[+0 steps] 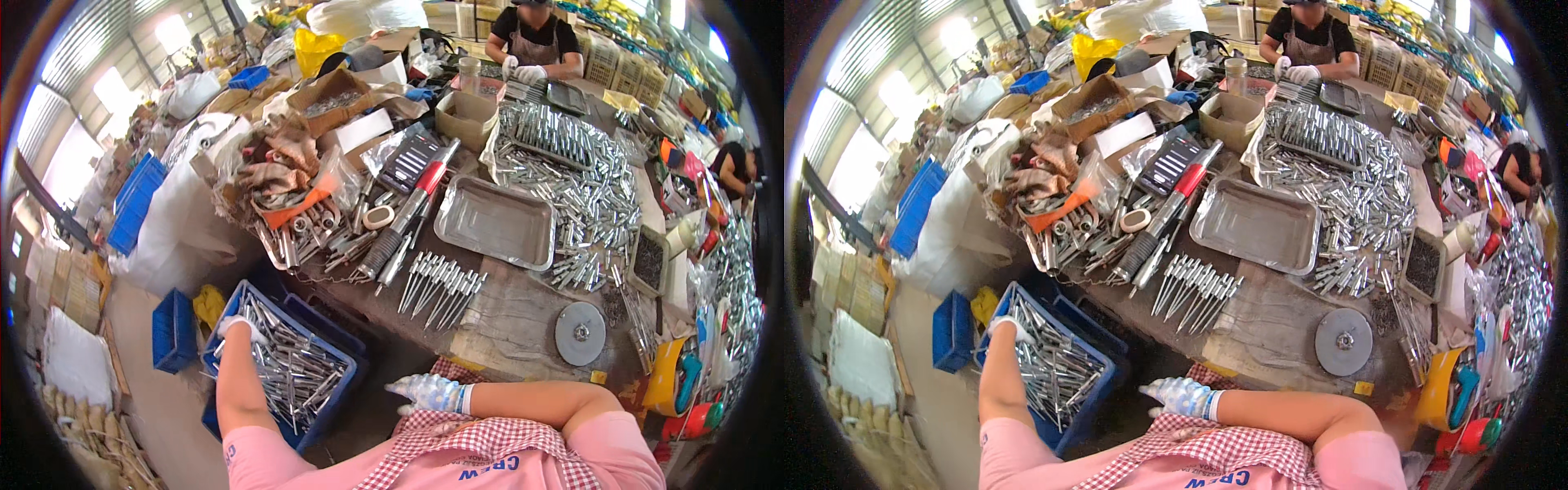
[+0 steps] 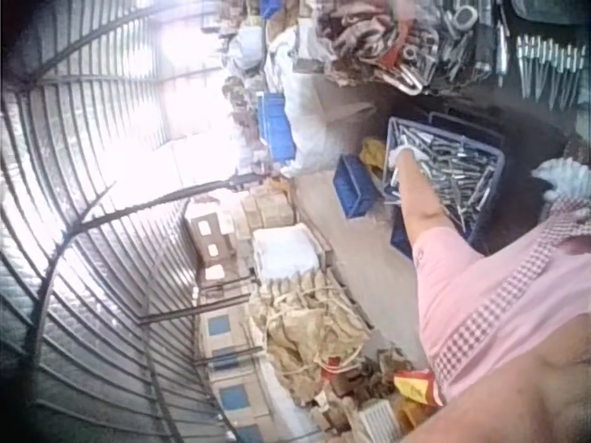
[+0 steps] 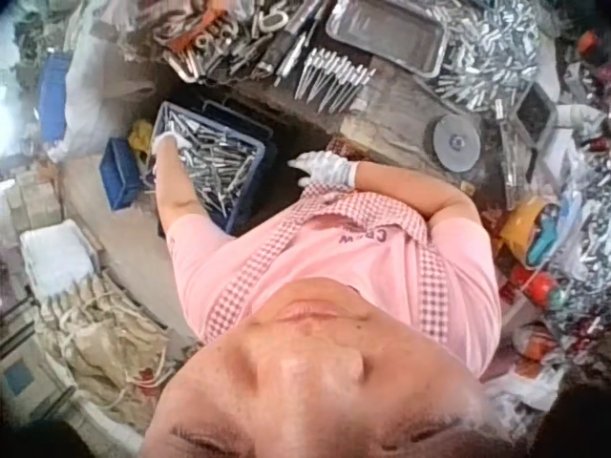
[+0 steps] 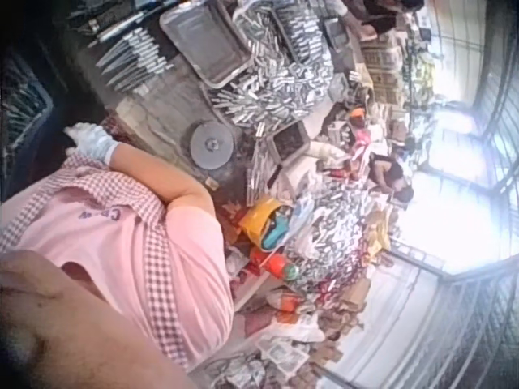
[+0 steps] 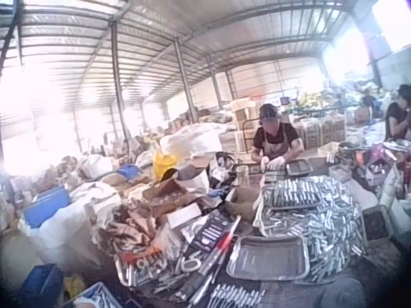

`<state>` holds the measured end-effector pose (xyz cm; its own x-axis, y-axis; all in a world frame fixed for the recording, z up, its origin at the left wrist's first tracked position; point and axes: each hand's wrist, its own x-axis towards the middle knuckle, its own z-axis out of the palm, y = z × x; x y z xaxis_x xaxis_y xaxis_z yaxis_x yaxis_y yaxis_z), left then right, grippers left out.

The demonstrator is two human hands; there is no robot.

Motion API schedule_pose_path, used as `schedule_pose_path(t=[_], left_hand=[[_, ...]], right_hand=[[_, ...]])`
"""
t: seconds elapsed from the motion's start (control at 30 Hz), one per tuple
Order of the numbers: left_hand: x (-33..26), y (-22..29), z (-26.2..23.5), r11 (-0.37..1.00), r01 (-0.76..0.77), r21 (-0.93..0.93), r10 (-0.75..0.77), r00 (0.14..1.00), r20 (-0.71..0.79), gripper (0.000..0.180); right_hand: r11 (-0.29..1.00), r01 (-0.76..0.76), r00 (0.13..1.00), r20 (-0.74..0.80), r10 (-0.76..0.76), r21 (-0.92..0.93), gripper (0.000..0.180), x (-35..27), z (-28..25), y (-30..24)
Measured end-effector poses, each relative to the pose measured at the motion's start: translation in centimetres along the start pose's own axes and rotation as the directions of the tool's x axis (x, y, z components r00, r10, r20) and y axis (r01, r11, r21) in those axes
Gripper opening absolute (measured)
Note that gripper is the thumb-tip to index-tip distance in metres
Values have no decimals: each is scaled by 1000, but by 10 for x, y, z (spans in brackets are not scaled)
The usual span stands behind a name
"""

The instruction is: The person assembles metal anchor bolts by inserting metal pins into hollow metal sleeves by hand, retrieving parts from a storage bin, and organizing assembled bolts on metal trays.

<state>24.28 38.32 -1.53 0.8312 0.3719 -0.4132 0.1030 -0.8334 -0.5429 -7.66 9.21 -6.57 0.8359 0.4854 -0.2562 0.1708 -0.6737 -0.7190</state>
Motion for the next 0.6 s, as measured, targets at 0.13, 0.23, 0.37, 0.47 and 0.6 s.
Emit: schedule_pose_path(t=[0.13,0.23,0.37,0.47,0.6], left_hand=[[5,4,3,991,-96,94,90,994,62,111],[5,1,6,981,-178,78,179,984,-10,112],[4,1,14,982,-187,-1,186,980,-77,101],[-2,6,12,986,-162,-28,158,980,-119,95],[20,-12,8,920,-357,-163,356,934,-40,71]], right_hand=[[997,75,997,-27,-76,-16,58,-6,-6,-4],[995,100,991,-89,-102,-24,57,-2,2,8],[983,175,980,-86,-179,-58,54,4,12,19],[991,131,990,66,-129,-30,55,4,0,17],[975,217,968,-123,-220,-42,32,7,20,35]])
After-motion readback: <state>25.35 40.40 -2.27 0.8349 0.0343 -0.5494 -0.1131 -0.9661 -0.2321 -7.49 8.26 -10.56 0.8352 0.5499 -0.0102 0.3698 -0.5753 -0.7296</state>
